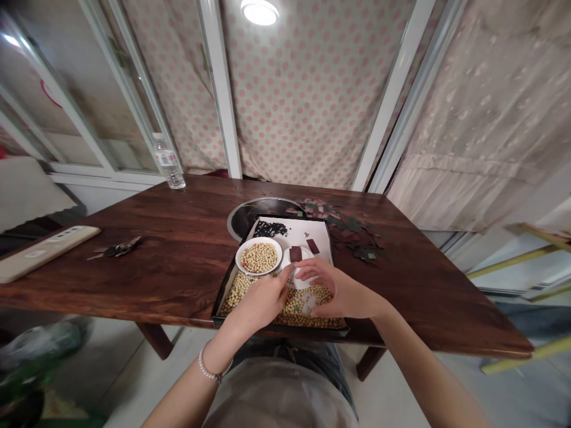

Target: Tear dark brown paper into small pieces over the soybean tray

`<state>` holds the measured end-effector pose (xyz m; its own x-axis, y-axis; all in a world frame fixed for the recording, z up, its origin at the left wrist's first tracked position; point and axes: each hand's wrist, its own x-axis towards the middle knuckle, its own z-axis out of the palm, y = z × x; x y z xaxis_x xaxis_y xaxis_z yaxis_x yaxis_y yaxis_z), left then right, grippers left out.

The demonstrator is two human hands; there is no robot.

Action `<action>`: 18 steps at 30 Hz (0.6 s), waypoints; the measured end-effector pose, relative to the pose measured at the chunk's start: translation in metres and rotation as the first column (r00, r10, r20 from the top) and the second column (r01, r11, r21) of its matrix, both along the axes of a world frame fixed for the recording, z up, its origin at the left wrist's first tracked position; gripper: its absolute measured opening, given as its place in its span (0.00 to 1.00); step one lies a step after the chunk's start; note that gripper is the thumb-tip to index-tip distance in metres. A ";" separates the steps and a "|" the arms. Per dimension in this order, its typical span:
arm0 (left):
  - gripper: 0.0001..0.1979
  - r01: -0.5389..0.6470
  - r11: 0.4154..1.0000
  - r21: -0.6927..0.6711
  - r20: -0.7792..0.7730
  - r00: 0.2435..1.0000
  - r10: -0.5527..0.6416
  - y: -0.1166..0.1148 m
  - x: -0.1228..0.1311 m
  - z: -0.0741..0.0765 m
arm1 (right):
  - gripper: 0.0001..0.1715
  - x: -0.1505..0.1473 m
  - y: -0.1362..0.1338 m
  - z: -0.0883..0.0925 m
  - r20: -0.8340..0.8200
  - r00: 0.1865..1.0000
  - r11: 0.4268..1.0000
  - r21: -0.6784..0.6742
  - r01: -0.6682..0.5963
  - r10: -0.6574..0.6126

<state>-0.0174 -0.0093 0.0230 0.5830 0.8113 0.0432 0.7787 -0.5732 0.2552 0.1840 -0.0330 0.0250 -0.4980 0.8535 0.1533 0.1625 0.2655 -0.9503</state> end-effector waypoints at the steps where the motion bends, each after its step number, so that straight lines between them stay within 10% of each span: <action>1: 0.27 -0.001 1.000 -0.003 0.000 1.000 0.001 0.000 0.000 0.000 | 0.37 0.000 0.000 0.000 0.018 1.000 1.000 -0.016 0.009 -0.008; 5: 0.29 0.008 1.000 0.010 0.000 1.000 -0.008 0.001 0.000 -0.001 | 0.09 -0.007 -0.001 -0.003 0.249 0.962 0.985 -0.097 0.142 -0.114; 18: 0.28 0.021 0.998 0.058 0.007 1.000 -0.022 0.001 -0.001 -0.004 | 0.06 -0.016 0.006 -0.019 0.573 0.791 0.959 0.276 0.060 -0.215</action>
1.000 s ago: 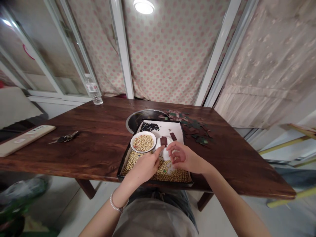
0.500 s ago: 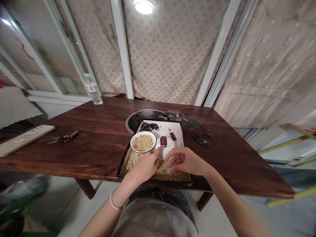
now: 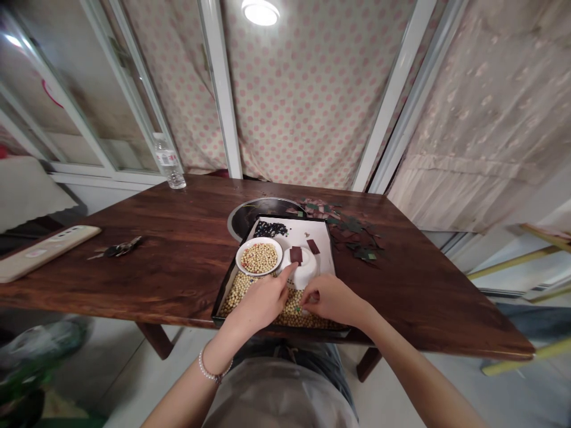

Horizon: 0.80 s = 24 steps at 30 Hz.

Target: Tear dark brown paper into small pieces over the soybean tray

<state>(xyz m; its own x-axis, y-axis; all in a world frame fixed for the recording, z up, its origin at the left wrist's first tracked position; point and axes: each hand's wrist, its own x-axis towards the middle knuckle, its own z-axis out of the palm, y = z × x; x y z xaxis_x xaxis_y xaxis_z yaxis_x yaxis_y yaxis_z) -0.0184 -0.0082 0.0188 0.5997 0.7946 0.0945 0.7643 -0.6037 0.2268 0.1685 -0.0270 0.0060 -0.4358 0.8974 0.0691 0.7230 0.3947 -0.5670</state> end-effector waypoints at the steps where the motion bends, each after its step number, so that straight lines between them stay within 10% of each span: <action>1: 0.28 -0.002 1.000 -0.004 0.000 1.000 0.002 0.000 0.000 0.000 | 0.06 0.000 0.001 -0.001 0.006 1.000 1.000 -0.008 0.007 -0.007; 12: 0.29 -0.011 1.000 -0.018 -0.011 1.000 0.010 0.000 -0.001 -0.001 | 0.05 0.001 0.004 0.008 -0.044 0.999 0.999 -0.010 -0.031 0.031; 18: 0.29 -0.020 0.999 -0.026 -0.010 1.000 0.020 0.000 0.000 0.000 | 0.10 0.010 0.053 0.024 -0.294 0.944 0.979 0.090 0.185 -0.151; 24: 0.27 -0.039 0.999 -0.038 0.007 0.999 0.039 0.002 -0.003 0.000 | 0.08 -0.004 0.086 0.011 -0.275 0.957 0.993 0.047 0.109 -0.092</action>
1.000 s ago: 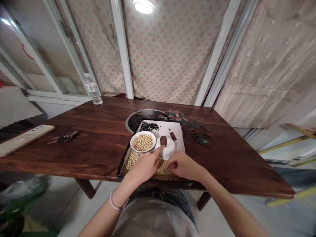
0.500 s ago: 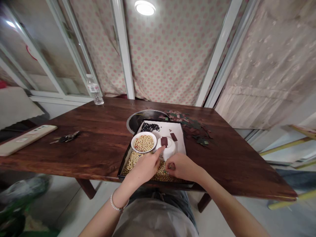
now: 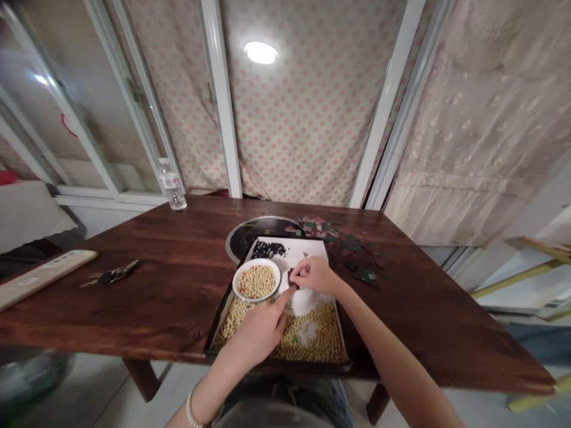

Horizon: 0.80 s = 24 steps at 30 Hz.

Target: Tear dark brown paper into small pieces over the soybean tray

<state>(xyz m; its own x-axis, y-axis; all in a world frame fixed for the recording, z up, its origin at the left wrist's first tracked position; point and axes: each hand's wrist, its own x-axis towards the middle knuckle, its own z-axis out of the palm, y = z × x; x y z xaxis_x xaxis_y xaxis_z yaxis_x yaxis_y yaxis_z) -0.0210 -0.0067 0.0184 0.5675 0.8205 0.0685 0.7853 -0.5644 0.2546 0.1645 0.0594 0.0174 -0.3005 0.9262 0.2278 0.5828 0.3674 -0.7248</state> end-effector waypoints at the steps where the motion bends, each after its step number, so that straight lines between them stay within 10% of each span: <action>1: 0.27 -0.008 1.000 -0.016 0.000 1.000 0.008 0.001 0.000 0.000 | 0.08 -0.001 0.002 -0.003 -0.007 1.000 1.000 -0.008 -0.016 0.016; 16: 0.31 -0.145 0.987 0.062 -0.256 0.954 0.156 0.000 0.013 0.007 | 0.08 0.007 0.005 -0.009 -0.022 0.999 0.993 0.115 0.035 -0.033; 21: 0.31 -0.139 0.990 0.008 -0.234 0.963 0.137 0.001 0.009 0.010 | 0.09 0.004 0.004 -0.010 -0.019 0.973 0.934 0.276 0.226 -0.230; 24: 0.30 -0.115 0.993 -0.020 -0.192 0.975 0.109 0.003 0.006 0.010 | 0.10 -0.003 0.002 -0.012 -0.061 0.992 0.977 0.177 0.122 -0.113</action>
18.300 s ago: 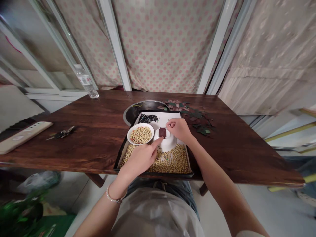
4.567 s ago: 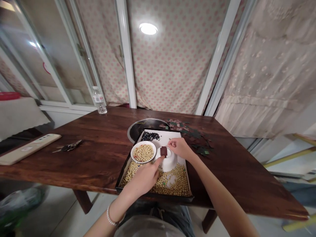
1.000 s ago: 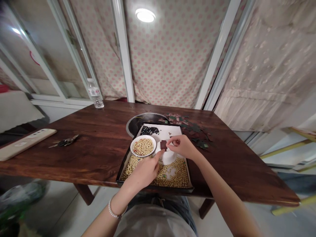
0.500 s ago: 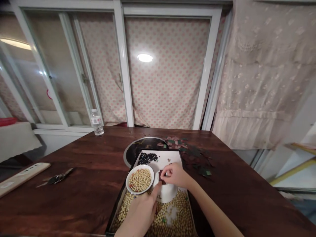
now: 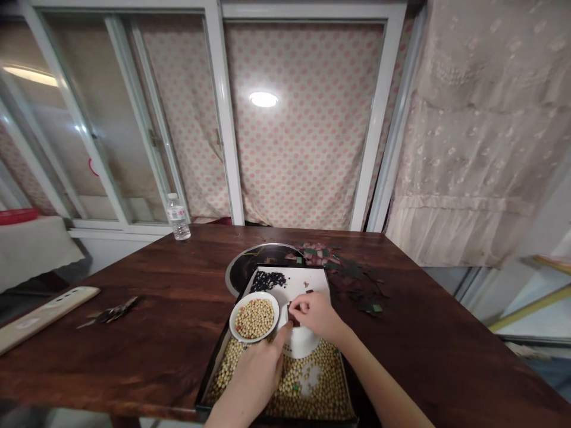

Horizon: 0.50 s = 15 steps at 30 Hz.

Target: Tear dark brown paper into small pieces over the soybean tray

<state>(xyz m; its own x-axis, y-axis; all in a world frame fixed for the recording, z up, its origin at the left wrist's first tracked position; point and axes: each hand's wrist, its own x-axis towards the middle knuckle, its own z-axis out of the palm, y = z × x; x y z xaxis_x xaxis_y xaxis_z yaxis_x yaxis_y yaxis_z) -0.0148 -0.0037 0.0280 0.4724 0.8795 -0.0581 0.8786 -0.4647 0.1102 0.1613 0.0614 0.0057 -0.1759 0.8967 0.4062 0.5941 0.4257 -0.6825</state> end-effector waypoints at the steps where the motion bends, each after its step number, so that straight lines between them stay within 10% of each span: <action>1: 0.30 0.002 1.000 0.002 0.016 1.000 -0.002 0.001 -0.001 0.000 | 0.10 0.000 0.001 -0.001 -0.024 1.000 1.000 -0.015 -0.019 0.019; 7: 0.28 -0.001 0.999 -0.054 0.049 0.999 0.004 0.002 -0.003 0.001 | 0.18 0.038 0.016 -0.005 -0.322 0.885 0.934 0.006 0.358 -0.337; 15: 0.29 -0.014 0.996 -0.090 0.082 0.996 0.022 -0.002 -0.002 0.003 | 0.14 0.040 0.026 -0.020 -0.109 0.900 0.906 -0.051 0.420 -0.423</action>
